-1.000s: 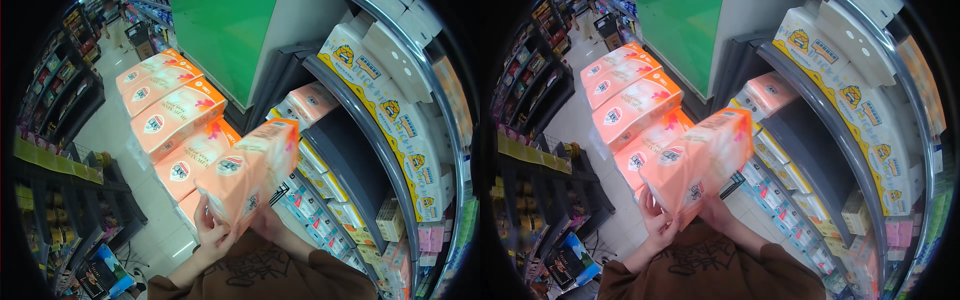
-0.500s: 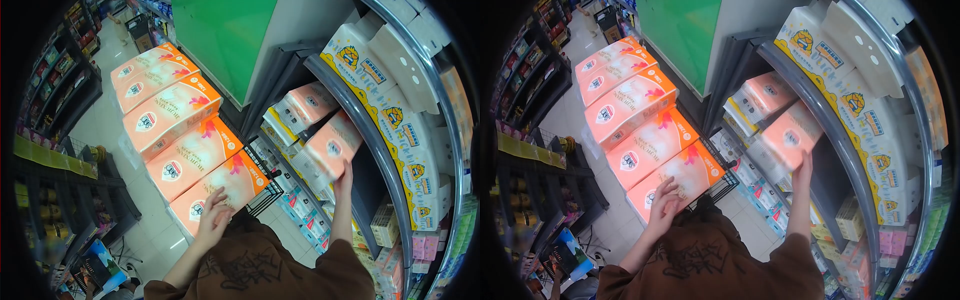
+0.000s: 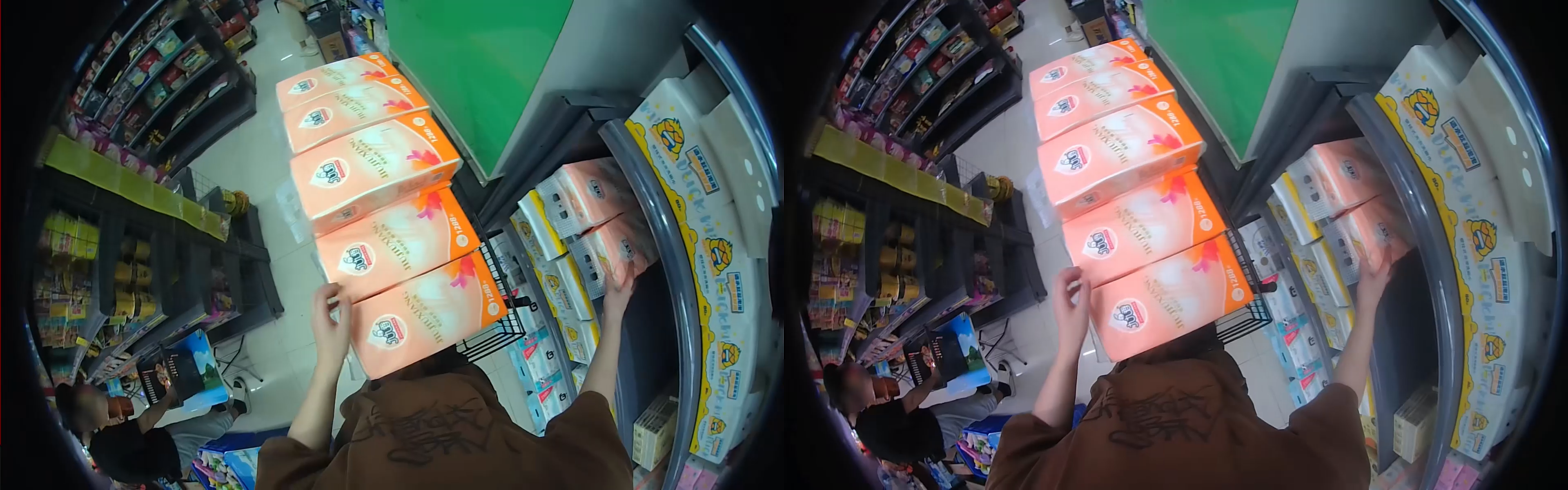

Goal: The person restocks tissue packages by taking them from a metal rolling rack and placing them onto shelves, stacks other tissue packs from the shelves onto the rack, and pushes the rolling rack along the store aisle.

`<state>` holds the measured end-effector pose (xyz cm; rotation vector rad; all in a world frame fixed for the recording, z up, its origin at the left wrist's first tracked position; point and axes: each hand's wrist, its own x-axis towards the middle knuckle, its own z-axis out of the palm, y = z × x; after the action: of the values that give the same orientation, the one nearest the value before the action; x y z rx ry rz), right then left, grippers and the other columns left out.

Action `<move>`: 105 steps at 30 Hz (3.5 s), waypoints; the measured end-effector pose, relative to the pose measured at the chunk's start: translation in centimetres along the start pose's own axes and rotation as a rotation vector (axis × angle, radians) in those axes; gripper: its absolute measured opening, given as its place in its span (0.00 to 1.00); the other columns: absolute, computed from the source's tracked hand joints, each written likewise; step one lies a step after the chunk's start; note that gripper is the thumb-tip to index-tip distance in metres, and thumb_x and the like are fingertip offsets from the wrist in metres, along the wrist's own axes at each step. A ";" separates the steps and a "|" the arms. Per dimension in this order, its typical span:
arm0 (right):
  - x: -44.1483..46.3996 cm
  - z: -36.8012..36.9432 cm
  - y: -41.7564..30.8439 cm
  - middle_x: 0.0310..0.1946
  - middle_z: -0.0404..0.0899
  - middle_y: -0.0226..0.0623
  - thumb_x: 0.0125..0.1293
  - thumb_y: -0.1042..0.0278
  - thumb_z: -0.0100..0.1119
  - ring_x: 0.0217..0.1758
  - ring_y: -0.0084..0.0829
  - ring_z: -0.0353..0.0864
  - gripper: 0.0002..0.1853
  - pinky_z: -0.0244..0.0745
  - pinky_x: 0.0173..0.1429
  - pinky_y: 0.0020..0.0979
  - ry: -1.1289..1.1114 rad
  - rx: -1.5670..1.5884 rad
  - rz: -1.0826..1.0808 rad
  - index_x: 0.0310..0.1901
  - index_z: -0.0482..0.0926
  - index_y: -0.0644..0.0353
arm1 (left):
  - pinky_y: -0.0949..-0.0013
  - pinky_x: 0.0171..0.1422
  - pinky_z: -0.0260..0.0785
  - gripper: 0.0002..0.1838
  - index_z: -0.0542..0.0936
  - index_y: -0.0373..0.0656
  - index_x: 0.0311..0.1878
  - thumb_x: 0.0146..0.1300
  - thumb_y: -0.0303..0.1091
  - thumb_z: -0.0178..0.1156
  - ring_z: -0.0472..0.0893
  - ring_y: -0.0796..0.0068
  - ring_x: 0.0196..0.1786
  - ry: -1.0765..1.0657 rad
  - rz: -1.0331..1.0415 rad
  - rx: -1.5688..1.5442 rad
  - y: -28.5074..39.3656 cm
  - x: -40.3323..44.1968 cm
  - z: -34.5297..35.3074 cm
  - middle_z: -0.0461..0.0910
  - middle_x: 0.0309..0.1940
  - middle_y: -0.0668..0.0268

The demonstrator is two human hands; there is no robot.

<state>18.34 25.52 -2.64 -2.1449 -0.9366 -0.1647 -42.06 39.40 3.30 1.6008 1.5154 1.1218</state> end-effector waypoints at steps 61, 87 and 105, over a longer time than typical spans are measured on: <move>-3.4 -10.9 11.7 0.62 0.75 0.34 0.69 0.65 0.65 0.65 0.26 0.74 0.28 0.67 0.67 0.30 0.090 0.797 0.536 0.68 0.68 0.58 | 0.67 0.59 0.74 0.13 0.73 0.39 0.58 0.75 0.31 0.53 0.80 0.73 0.52 -0.424 -0.359 -0.563 5.6 -9.9 10.5 0.78 0.56 0.61; -27.8 -1.8 -28.5 0.61 0.74 0.45 0.70 0.69 0.61 0.61 0.34 0.76 0.30 0.72 0.65 0.36 -1.171 1.396 0.986 0.70 0.61 0.61 | 0.60 0.69 0.71 0.35 0.63 0.34 0.70 0.65 0.36 0.65 0.76 0.63 0.65 -0.404 -0.666 -0.835 -4.3 -4.4 -3.0 0.74 0.64 0.56; -32.3 -5.6 -29.2 0.65 0.71 0.42 0.69 0.69 0.60 0.65 0.39 0.75 0.33 0.72 0.69 0.42 -0.460 1.450 0.765 0.72 0.57 0.60 | 0.41 0.78 0.47 0.43 0.50 0.48 0.76 0.67 0.53 0.61 0.57 0.56 0.77 -0.047 -0.511 -0.653 -10.9 17.2 -5.8 0.59 0.73 0.56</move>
<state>-23.52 15.74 6.17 -0.9752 -0.1711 1.0854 -52.64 57.15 -1.58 0.7417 1.2401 1.1077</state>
